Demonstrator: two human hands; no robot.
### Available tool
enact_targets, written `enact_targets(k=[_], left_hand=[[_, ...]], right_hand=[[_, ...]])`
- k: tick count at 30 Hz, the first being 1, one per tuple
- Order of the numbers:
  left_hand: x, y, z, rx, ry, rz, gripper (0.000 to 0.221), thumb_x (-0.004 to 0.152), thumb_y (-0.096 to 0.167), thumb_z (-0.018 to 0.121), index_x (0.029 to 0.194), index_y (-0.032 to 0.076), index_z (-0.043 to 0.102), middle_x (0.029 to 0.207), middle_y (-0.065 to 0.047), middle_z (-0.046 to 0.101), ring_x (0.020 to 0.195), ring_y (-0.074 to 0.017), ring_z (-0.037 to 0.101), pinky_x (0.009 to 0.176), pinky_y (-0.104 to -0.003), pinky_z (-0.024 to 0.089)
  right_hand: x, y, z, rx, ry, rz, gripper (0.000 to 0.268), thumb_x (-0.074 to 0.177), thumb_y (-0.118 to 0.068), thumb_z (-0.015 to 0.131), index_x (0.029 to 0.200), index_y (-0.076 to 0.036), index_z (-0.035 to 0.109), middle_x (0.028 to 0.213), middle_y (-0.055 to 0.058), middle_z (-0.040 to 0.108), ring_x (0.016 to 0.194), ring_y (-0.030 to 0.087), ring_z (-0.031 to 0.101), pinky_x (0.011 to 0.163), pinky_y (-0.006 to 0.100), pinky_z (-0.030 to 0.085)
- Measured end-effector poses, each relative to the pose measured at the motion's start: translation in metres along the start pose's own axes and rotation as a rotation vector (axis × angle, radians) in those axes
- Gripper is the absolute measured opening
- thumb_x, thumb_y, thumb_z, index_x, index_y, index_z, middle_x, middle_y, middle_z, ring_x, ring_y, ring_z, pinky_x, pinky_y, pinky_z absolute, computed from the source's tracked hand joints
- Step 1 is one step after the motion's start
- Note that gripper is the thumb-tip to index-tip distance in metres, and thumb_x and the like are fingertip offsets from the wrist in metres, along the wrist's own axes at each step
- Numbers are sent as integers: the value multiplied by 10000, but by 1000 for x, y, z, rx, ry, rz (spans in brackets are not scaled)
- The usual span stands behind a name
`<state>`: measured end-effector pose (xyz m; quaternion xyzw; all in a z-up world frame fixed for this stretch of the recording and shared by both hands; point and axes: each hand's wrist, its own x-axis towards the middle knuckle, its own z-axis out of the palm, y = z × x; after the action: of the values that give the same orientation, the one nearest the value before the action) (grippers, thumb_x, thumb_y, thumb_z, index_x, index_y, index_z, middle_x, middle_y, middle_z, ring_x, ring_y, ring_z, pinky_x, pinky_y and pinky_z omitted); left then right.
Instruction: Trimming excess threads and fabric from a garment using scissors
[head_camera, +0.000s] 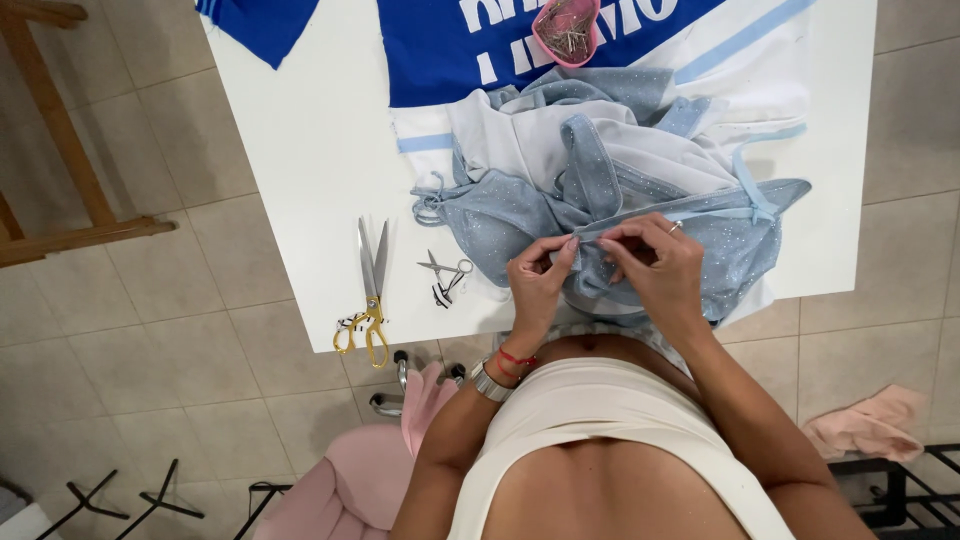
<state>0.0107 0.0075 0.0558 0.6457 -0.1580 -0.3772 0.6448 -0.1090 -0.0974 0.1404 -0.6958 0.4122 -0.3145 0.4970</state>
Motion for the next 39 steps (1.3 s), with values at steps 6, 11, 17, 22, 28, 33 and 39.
enact_targets(k=[6,11,17,22,28,33,39], left_hand=[[-1,16,2,-16,6,63,119,975,118,880,1079,61,872,817,-87,824,773,33,536,588,-187,487],[0,35,7,25,19,132,109,964,86,878,1066,49,875,823,-121,830,812,-6,596,604,-237,528],[1,46,10,159,35,259,133,946,53,872,1063,116,882,875,-128,840,844,-140,756,612,-277,558],[1,46,8,195,40,288,139,954,57,864,1077,118,889,866,-126,839,813,-221,799,630,-299,586],[1,35,6,131,45,196,112,943,69,873,1049,103,884,834,-121,837,805,-33,662,587,-264,530],[0,35,9,94,44,189,106,942,65,879,1046,82,880,812,-136,828,804,-38,654,556,-266,515],[0,33,6,124,41,225,118,941,43,866,1049,89,883,837,-138,833,829,-88,711,571,-256,537]], right_hand=[[-1,10,3,-34,-9,-25,56,976,97,832,994,94,780,894,166,702,542,257,736,485,331,623],[-5,21,7,-135,-5,-37,80,966,41,868,984,61,793,898,149,697,630,274,741,477,325,622],[-8,30,8,-315,-15,-71,111,935,-50,923,940,-26,815,849,96,727,697,254,725,502,320,602],[-7,23,7,-316,-40,-60,108,932,-36,903,928,-16,797,864,132,724,688,295,722,499,344,597],[-3,11,2,-97,-62,14,81,968,40,844,934,48,770,837,125,693,573,216,721,459,289,611],[-2,6,4,-72,-76,40,56,978,77,813,957,87,762,852,156,665,613,253,738,454,303,632],[-3,12,4,-120,-97,37,69,973,69,825,960,92,761,847,167,670,627,261,737,457,307,642]])
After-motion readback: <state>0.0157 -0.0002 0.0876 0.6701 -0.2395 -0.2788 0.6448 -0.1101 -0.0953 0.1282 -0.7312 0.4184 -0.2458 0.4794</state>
